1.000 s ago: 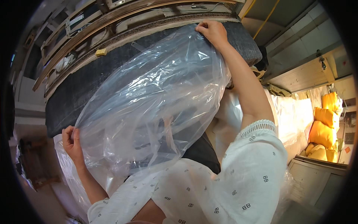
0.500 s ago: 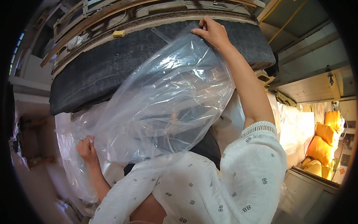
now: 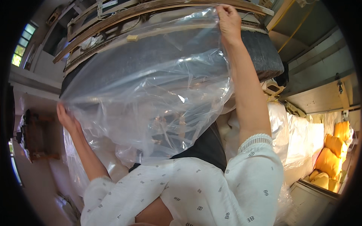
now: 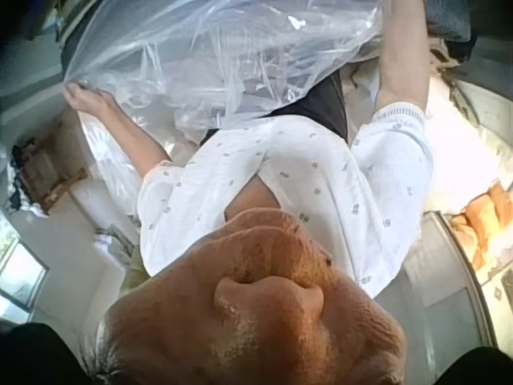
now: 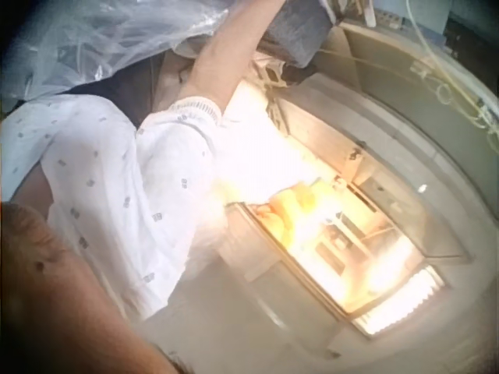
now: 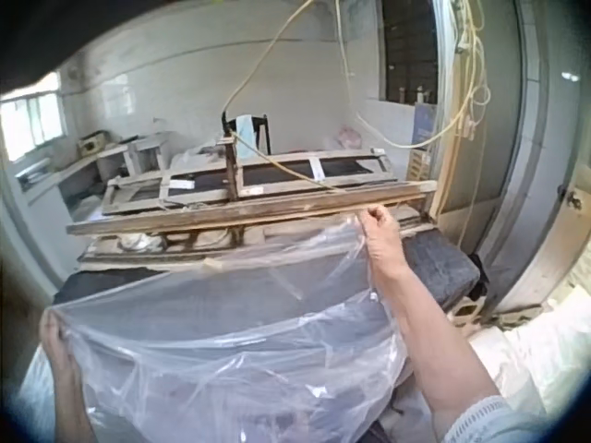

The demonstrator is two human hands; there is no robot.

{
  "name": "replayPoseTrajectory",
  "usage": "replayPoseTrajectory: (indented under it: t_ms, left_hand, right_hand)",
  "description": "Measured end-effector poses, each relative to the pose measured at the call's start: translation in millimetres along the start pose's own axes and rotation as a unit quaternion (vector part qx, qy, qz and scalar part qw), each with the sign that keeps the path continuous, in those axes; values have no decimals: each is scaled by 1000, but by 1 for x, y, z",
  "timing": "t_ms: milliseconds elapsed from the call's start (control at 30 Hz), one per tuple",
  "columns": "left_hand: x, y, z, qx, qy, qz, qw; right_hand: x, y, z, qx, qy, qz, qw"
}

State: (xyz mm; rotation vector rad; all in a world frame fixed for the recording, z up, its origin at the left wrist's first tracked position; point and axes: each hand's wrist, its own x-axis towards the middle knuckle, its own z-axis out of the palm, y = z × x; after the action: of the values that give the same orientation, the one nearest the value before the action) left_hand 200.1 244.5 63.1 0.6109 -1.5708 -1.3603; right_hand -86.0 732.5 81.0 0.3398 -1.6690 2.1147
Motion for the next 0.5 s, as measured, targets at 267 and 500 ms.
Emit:
replayPoseTrajectory:
  t_ms: [267,500]
  left_hand:
    - [97,-89,99,121,-129,45,983]
    - [123,-89,153,115,-158,87,977]
  right_hand:
    - [7,65,-29,-342,96,-57,933]
    - [40,85,-45,-412,81,-79,904]
